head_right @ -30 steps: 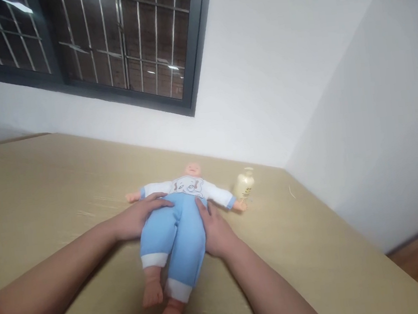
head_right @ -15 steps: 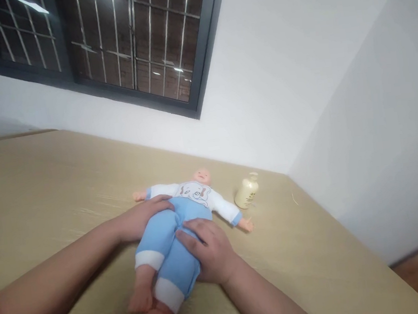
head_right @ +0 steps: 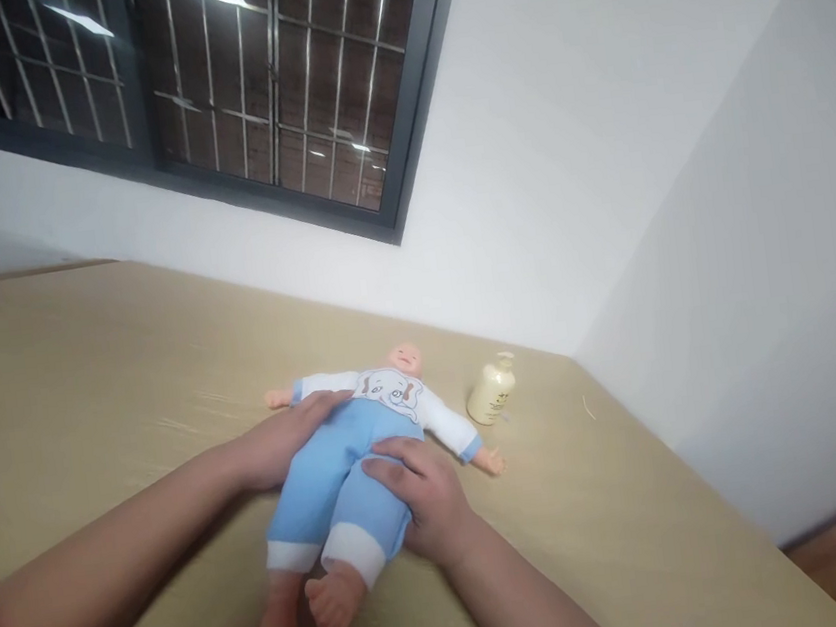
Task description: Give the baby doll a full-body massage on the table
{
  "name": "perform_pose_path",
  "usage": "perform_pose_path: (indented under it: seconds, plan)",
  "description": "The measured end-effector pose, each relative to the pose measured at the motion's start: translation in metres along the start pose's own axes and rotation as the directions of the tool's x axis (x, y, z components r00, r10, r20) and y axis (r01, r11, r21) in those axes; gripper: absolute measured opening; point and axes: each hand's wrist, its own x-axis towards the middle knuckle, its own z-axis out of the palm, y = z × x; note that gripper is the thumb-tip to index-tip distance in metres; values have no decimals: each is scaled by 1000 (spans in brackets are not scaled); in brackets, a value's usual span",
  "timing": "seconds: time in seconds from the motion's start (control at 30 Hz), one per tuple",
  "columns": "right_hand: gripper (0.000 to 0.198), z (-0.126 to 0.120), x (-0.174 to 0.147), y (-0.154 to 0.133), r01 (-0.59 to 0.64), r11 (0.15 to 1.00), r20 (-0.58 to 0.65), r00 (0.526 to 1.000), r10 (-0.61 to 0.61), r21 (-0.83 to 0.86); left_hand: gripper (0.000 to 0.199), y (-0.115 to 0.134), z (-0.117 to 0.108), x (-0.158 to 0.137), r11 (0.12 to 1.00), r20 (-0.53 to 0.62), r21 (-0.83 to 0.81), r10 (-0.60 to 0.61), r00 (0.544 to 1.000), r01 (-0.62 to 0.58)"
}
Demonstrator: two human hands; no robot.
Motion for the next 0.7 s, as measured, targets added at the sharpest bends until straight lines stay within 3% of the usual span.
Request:
perform_pose_path:
  seconds: [0.2,0.33,0.4,0.47,0.53,0.6,0.7]
  plan:
    - [42,3,0,-2,37,999,89,995,-35,-20,93,-19,-2,5,993,80,-115,-18,997,28]
    - [48,9,-1,-9,33,994,190,982,-12,-105,76,-34,3,16,911,37,-348,-222,974,221]
    - [58,10,0,-12,43,993,253,967,-14,-108,68,-37,7,24,814,4,-461,-398,917,355]
    - [66,10,0,-15,68,992,290,957,-34,-108,60,-35,12,32,740,-61,-492,-554,830,458]
    - [70,10,0,-16,101,991,276,959,-72,-92,66,-30,17,37,728,-115,-464,-614,781,505]
    - [69,9,0,-17,120,990,226,969,-101,-70,87,-25,23,39,762,-112,-415,-585,803,497]
    - [62,8,-1,-14,95,995,148,985,-89,-37,116,-21,31,37,865,-120,-290,-456,882,408]
